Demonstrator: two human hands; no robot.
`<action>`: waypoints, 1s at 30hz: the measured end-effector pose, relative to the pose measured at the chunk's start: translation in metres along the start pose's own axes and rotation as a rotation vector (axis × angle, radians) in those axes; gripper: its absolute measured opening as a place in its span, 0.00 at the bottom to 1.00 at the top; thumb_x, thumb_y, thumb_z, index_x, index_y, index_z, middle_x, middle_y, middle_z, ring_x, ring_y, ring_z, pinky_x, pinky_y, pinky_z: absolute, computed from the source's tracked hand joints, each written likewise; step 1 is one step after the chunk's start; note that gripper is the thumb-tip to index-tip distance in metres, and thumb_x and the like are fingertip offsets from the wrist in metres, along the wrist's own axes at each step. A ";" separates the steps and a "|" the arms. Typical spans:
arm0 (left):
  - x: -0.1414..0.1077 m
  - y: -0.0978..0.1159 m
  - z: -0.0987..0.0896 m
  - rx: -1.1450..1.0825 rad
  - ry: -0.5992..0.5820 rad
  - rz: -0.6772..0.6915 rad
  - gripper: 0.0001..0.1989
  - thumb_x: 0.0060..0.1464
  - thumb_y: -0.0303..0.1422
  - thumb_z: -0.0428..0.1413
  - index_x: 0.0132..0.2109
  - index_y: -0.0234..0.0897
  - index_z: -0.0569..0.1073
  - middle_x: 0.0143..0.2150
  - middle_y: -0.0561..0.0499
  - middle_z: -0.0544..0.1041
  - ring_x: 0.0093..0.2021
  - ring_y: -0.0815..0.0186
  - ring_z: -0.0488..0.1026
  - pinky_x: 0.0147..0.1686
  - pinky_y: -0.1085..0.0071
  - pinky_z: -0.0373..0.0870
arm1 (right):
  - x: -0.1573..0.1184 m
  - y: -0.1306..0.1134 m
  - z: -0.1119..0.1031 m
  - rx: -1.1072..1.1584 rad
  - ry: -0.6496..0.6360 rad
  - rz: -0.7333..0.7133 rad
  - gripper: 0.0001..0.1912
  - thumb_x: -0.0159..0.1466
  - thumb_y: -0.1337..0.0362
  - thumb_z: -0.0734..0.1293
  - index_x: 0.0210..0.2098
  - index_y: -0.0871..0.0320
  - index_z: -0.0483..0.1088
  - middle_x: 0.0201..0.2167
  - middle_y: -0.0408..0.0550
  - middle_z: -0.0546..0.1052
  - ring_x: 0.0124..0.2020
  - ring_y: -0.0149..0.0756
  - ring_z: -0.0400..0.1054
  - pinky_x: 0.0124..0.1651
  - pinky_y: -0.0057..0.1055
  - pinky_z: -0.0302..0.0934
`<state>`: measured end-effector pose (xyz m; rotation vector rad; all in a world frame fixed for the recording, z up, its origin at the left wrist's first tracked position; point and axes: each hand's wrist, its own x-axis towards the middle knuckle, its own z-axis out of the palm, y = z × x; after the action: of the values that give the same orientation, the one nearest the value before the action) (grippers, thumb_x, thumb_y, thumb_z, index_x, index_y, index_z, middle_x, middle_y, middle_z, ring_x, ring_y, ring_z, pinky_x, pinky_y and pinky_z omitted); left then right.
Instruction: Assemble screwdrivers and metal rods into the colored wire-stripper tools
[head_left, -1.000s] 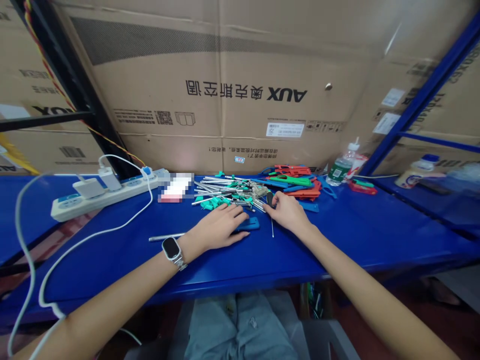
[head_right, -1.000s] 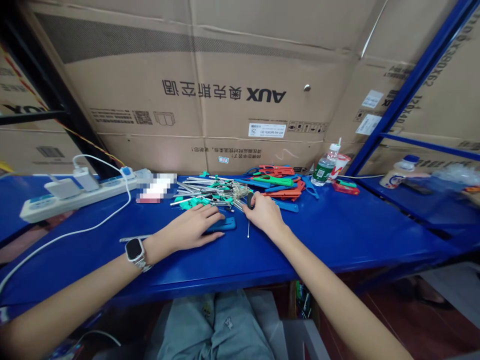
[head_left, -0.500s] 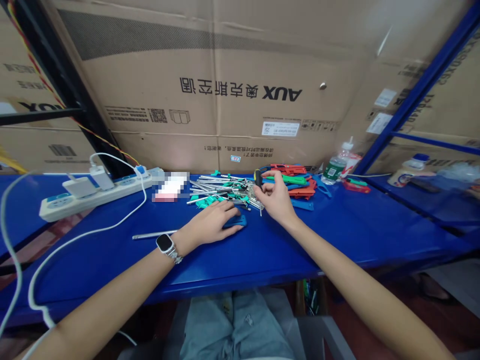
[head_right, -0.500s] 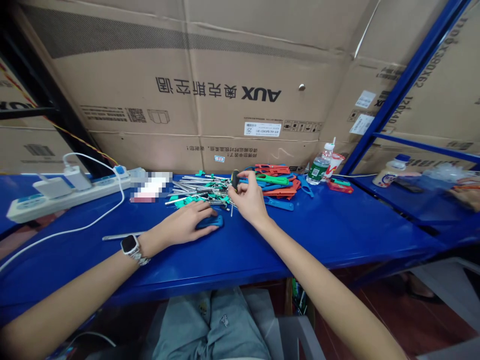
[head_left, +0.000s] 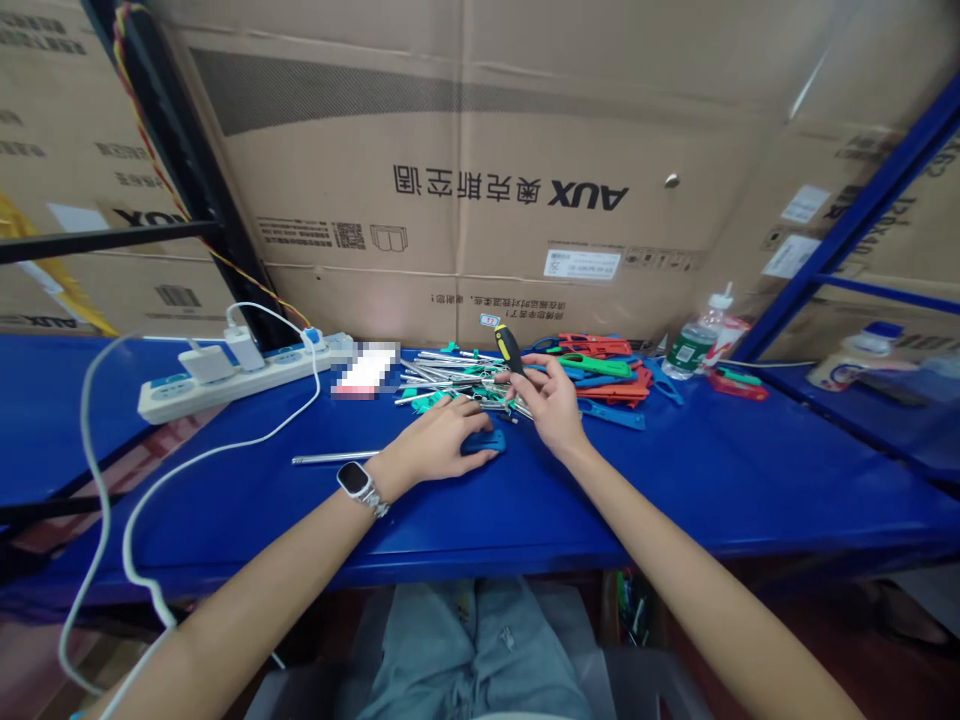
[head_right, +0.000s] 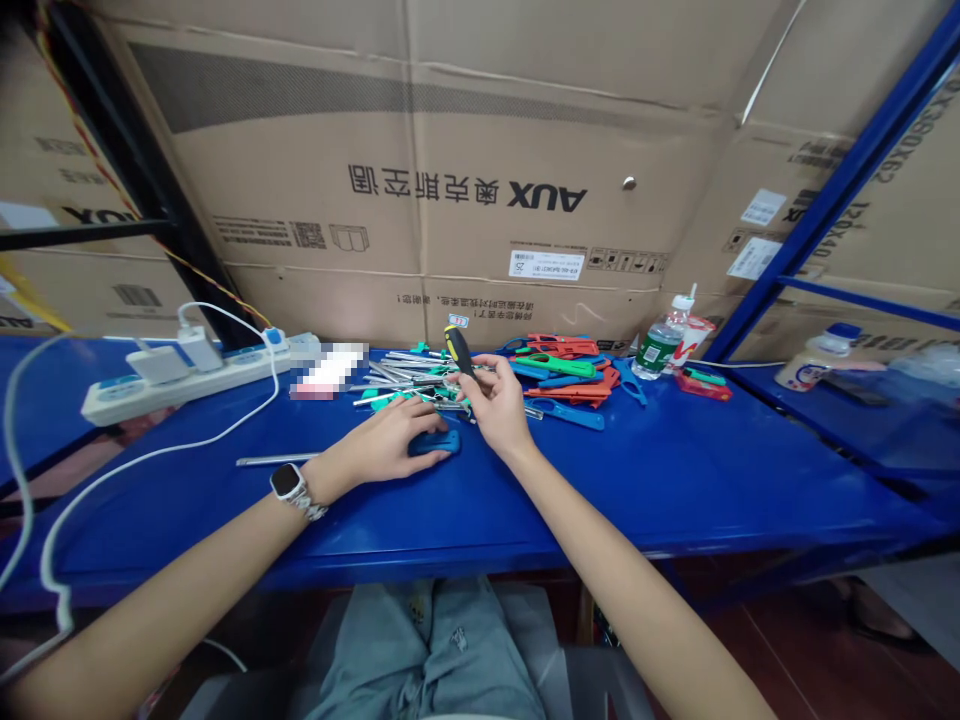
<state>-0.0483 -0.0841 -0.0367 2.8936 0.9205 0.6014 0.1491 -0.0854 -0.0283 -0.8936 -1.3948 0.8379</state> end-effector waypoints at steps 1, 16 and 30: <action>0.000 0.000 0.000 0.000 0.001 -0.002 0.14 0.64 0.45 0.55 0.48 0.40 0.76 0.47 0.46 0.79 0.47 0.54 0.75 0.54 0.53 0.67 | 0.000 -0.001 0.001 0.018 -0.022 -0.005 0.21 0.60 0.49 0.70 0.45 0.51 0.60 0.38 0.48 0.81 0.37 0.38 0.77 0.41 0.36 0.71; 0.001 -0.001 0.000 -0.002 0.001 0.013 0.13 0.63 0.43 0.57 0.47 0.40 0.77 0.46 0.45 0.79 0.47 0.54 0.76 0.51 0.54 0.70 | -0.005 -0.004 0.006 -0.017 -0.127 -0.015 0.24 0.59 0.42 0.70 0.42 0.49 0.59 0.34 0.44 0.77 0.30 0.38 0.72 0.32 0.36 0.67; 0.001 0.000 -0.003 0.016 -0.031 -0.019 0.15 0.63 0.44 0.57 0.48 0.39 0.77 0.48 0.44 0.78 0.49 0.52 0.75 0.53 0.53 0.67 | -0.004 -0.001 0.003 0.033 -0.195 -0.060 0.24 0.61 0.43 0.71 0.41 0.50 0.59 0.33 0.45 0.77 0.32 0.40 0.74 0.35 0.40 0.69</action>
<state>-0.0491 -0.0837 -0.0338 2.8958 0.9520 0.5483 0.1460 -0.0893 -0.0292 -0.7566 -1.5645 0.9189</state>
